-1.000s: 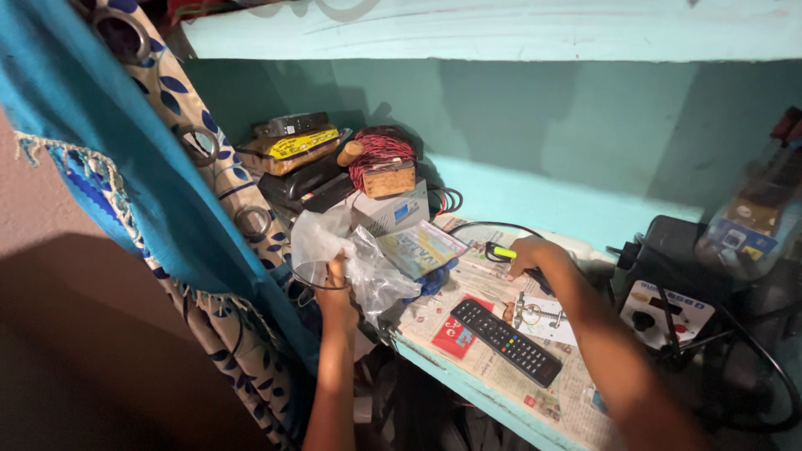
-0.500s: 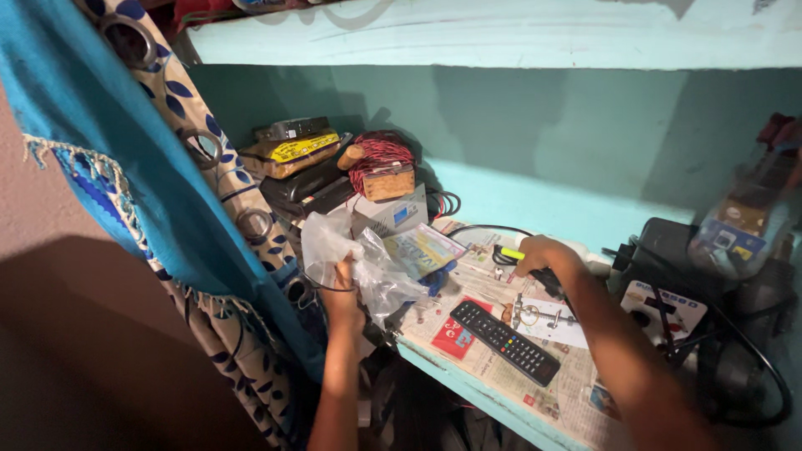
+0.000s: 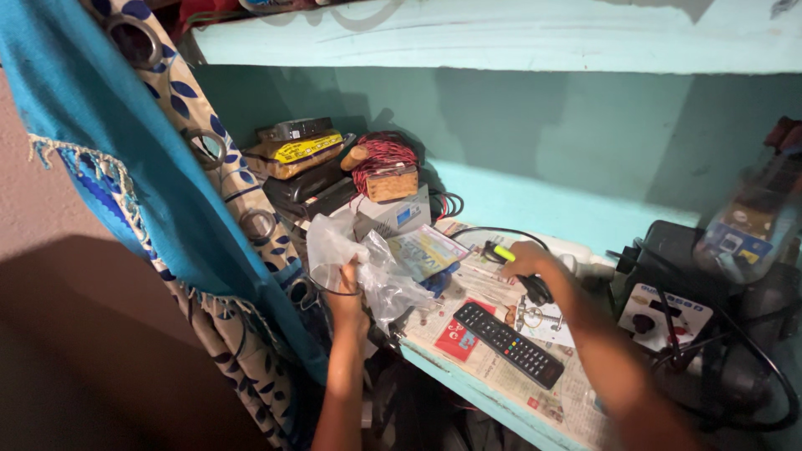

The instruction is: The person sorts through a cluttered shelf, picking up and moving various items including a remote control, papers, a snack packet, metal hooks, and a blue plastic object. They place these items onto a patterned mat on the floor and continue to gather more items like a power adapter and a plastic bag from the shelf.

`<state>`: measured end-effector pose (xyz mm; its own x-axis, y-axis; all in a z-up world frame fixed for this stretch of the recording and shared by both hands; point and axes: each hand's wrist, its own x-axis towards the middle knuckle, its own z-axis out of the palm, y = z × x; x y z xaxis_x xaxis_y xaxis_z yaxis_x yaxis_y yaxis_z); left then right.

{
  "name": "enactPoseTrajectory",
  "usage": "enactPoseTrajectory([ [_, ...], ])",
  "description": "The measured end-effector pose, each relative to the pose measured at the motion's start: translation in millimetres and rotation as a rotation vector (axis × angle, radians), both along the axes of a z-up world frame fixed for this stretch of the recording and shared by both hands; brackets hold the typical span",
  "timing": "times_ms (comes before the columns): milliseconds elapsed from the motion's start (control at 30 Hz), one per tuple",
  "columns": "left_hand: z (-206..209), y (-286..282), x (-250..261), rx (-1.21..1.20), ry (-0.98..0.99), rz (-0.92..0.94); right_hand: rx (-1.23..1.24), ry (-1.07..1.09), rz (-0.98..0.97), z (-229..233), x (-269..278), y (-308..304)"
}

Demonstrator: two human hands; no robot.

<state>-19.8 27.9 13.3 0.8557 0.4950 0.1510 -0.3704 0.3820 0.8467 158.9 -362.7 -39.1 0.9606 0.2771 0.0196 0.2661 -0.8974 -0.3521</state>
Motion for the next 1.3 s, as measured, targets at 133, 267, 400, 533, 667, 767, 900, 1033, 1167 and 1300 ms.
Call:
enactPoseTrajectory([
  [133, 3.8, 0.6, -6.8, -0.027, -0.051, -0.024, -0.005, 0.136, -0.117, 46.6, -14.6, -15.0],
  [267, 9.9, -5.8, -7.7, -0.022, -0.044, -0.023, -0.062, 0.366, -0.122, 78.9, -53.7, -13.8],
  [400, 10.2, -10.3, -4.0, -0.059, 0.005, -0.039, -0.239, 0.330, -0.166, 87.1, -88.6, -5.9],
  [533, 5.3, -10.9, 1.0, -0.052, -0.067, -0.041, -0.266, 0.143, -0.183, 78.0, -103.8, -2.8],
  [667, -1.9, -8.1, 2.3, -0.040, -0.075, -0.037, -0.327, 0.149, -0.219, 53.6, -97.9, -6.2],
  [767, -3.9, -8.4, 2.1, -0.046, -0.028, -0.032, -0.355, 0.073, -0.187, 33.5, -87.0, -14.5],
  [900, -5.5, -7.2, -4.9, -0.040, 0.001, -0.031, -0.018, 0.020, -0.101, 19.9, -86.3, -31.5],
  [1033, 0.6, -1.3, -16.3, 0.009, -0.004, -0.005, 0.532, 0.168, -0.156, 44.0, -106.3, -48.0],
  [1167, 13.5, 10.6, -32.8, -0.083, -0.006, 0.036, 0.851, 0.357, -0.341, 80.8, -130.6, -50.4],
  [1300, 23.5, 23.0, -47.1, -0.134, -0.190, 0.049, 0.854, 0.295, -0.026, 100.2, -145.4, -32.9],
])
